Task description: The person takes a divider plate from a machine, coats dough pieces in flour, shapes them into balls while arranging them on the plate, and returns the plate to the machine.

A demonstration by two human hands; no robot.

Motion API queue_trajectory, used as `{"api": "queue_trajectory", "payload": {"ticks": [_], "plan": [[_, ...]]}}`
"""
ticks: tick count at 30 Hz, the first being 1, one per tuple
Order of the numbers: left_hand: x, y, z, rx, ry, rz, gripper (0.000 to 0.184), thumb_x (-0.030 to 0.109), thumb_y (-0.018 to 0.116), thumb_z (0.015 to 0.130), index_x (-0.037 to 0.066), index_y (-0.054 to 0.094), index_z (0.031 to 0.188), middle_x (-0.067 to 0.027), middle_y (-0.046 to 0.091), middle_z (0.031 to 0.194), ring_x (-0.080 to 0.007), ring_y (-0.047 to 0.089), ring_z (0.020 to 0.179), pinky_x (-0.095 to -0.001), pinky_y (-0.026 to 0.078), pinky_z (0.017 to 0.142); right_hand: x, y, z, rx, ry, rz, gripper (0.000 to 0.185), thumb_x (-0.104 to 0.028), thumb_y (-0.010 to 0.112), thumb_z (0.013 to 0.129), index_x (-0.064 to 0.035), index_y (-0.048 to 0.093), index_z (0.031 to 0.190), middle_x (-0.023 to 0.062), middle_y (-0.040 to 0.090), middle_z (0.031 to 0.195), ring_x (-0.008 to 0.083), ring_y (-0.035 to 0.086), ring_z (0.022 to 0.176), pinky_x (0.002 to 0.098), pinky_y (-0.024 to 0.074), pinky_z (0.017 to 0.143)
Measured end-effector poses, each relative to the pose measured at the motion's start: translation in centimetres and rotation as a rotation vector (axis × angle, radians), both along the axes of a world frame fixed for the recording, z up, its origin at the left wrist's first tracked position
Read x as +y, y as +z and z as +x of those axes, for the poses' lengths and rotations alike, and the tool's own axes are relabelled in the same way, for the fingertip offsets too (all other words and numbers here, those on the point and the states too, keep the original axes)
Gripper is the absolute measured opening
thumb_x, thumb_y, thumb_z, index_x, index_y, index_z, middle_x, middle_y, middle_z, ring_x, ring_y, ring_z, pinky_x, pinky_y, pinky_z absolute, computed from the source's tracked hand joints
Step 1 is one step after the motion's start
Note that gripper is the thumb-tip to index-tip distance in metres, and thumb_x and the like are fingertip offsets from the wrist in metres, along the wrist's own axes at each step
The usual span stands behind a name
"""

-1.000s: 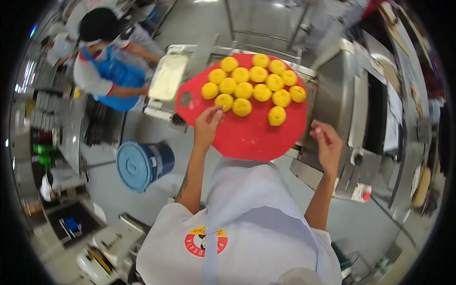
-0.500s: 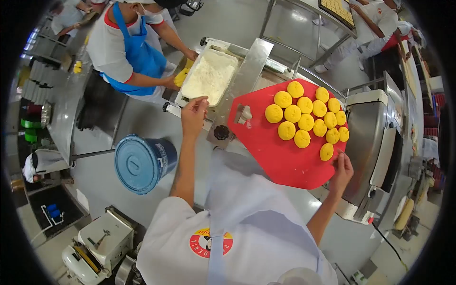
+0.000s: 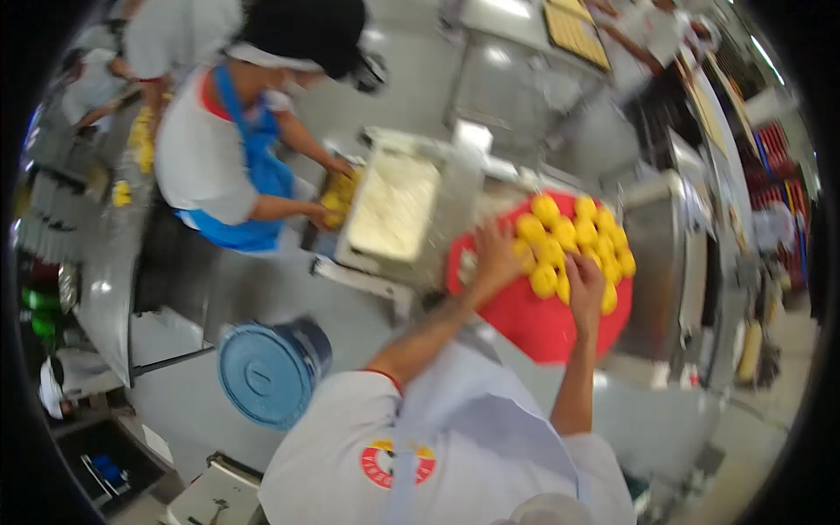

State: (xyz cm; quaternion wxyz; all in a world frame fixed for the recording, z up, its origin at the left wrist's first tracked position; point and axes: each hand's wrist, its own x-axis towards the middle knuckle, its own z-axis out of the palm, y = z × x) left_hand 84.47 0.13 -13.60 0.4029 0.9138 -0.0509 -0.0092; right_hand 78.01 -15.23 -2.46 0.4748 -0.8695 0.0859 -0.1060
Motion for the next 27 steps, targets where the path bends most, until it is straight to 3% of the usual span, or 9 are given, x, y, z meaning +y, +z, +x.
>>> {"api": "queue_trajectory", "payload": {"ticks": [2, 4, 10, 16, 19, 22, 25, 26, 27], "plan": [[-2.2, -3.8, -0.3, -0.247, -0.003, 0.082, 0.087, 0.052, 0.071, 0.079, -0.005, 0.046, 0.139, -0.0315, 0.033, 0.15, -0.0462, 0.026, 0.143, -0.0584, 0.011, 0.12, -0.7, -1.4, 0.9, -0.089, 0.024, -0.053, 0.02, -0.014, 0.065, 0.094, -0.0003, 0.07, 0.108, 0.0078, 0.068, 0.106, 0.0186, 0.063, 0.101, 0.0291, 0.0495, 0.08], [-1.5, -1.9, -0.1, -0.007, -0.138, -0.107, 0.078, 0.037, 0.075, 0.08, -0.005, 0.045, 0.139, -0.0264, 0.038, 0.148, -0.0424, 0.03, 0.142, -0.0522, 0.021, 0.12, -0.6, -1.1, 1.6, 0.016, -0.08, -0.123, 0.024, -0.014, 0.066, 0.093, -0.0012, 0.068, 0.113, 0.0092, 0.065, 0.114, 0.0207, 0.061, 0.106, 0.0322, 0.0494, 0.084], [-1.5, -2.9, -3.1, -0.092, -0.226, -0.122, 0.061, 0.027, 0.075, 0.079, -0.003, 0.049, 0.126, -0.0216, 0.044, 0.133, -0.0368, 0.04, 0.126, -0.0466, 0.031, 0.106, -6.0, -9.0, 9.6, -0.256, -0.059, -0.531, 0.036, -0.025, 0.069, 0.09, -0.0043, 0.066, 0.119, 0.0189, 0.062, 0.125, 0.034, 0.058, 0.116, 0.0378, 0.0467, 0.096], [-1.2, -5.0, -5.0, -0.234, -0.246, -0.239, 0.045, 0.018, 0.074, 0.078, 0.0, 0.054, 0.113, -0.0168, 0.049, 0.117, -0.0312, 0.05, 0.11, -0.041, 0.041, 0.093, -4.2, -10.3, 14.6, 0.213, 0.089, -0.919, 0.059, -0.051, 0.071, 0.084, -0.0047, 0.067, 0.12, 0.0217, 0.051, 0.14, 0.0359, 0.041, 0.136, 0.0627, 0.0308, 0.107], [-1.5, -6.1, -5.0, -0.265, -0.181, -0.475, 0.037, 0.013, 0.074, 0.077, 0.001, 0.056, 0.107, -0.0144, 0.052, 0.11, -0.0284, 0.055, 0.102, -0.0382, 0.046, 0.087, -3.6, -9.8, 14.4, 0.302, 0.135, -0.77, 0.058, -0.054, 0.071, 0.083, -0.0049, 0.069, 0.115, 0.0222, 0.046, 0.145, 0.0361, 0.033, 0.142, 0.0706, 0.0246, 0.105], [-1.6, -6.2, -4.0, 0.028, -0.046, -0.874, 0.033, 0.013, 0.075, 0.078, 0.003, 0.058, 0.104, -0.0121, 0.055, 0.103, -0.0246, 0.059, 0.094, -0.0356, 0.049, 0.081, -0.7, -6.7, 12.0, 0.204, 0.152, -0.727, 0.051, -0.046, 0.075, 0.082, -0.0049, 0.062, 0.111, 0.0161, 0.057, 0.129, 0.0324, 0.048, 0.128, 0.0631, 0.0288, 0.106], [-0.8, -4.3, -0.9, 0.136, 0.136, -0.861, 0.044, 0.027, 0.078, 0.081, 0.003, 0.057, 0.111, -0.0102, 0.058, 0.1, -0.02, 0.059, 0.09, -0.0344, 0.049, 0.078, -0.1, -6.6, 11.4, 0.136, 0.21, -0.577, 0.047, -0.037, 0.076, 0.083, -0.0054, 0.057, 0.112, 0.0109, 0.061, 0.115, 0.0298, 0.056, 0.113, 0.0565, 0.0369, 0.102], [-1.5, -7.4, 1.1, 0.115, 0.093, -0.785, 0.06, 0.041, 0.078, 0.08, 0.002, 0.055, 0.119, -0.0148, 0.058, 0.114, -0.0256, 0.063, 0.095, -0.035, 0.052, 0.08, -0.1, -7.2, 11.2, 0.063, 0.163, -0.513, 0.045, -0.035, 0.075, 0.084, -0.0059, 0.056, 0.112, 0.0096, 0.062, 0.111, 0.0288, 0.058, 0.108, 0.0529, 0.0406, 0.099], [-1.3, -6.8, 1.6, 0.097, 0.074, -0.635, 0.062, 0.042, 0.078, 0.079, 0.002, 0.055, 0.121, -0.0164, 0.056, 0.118, -0.0281, 0.064, 0.097, -0.0361, 0.053, 0.081, -0.3, -8.1, 11.1, -0.013, 0.119, -0.449, 0.042, -0.033, 0.075, 0.086, -0.0063, 0.056, 0.113, 0.0083, 0.063, 0.107, 0.0278, 0.06, 0.103, 0.0492, 0.0443, 0.095]]}}
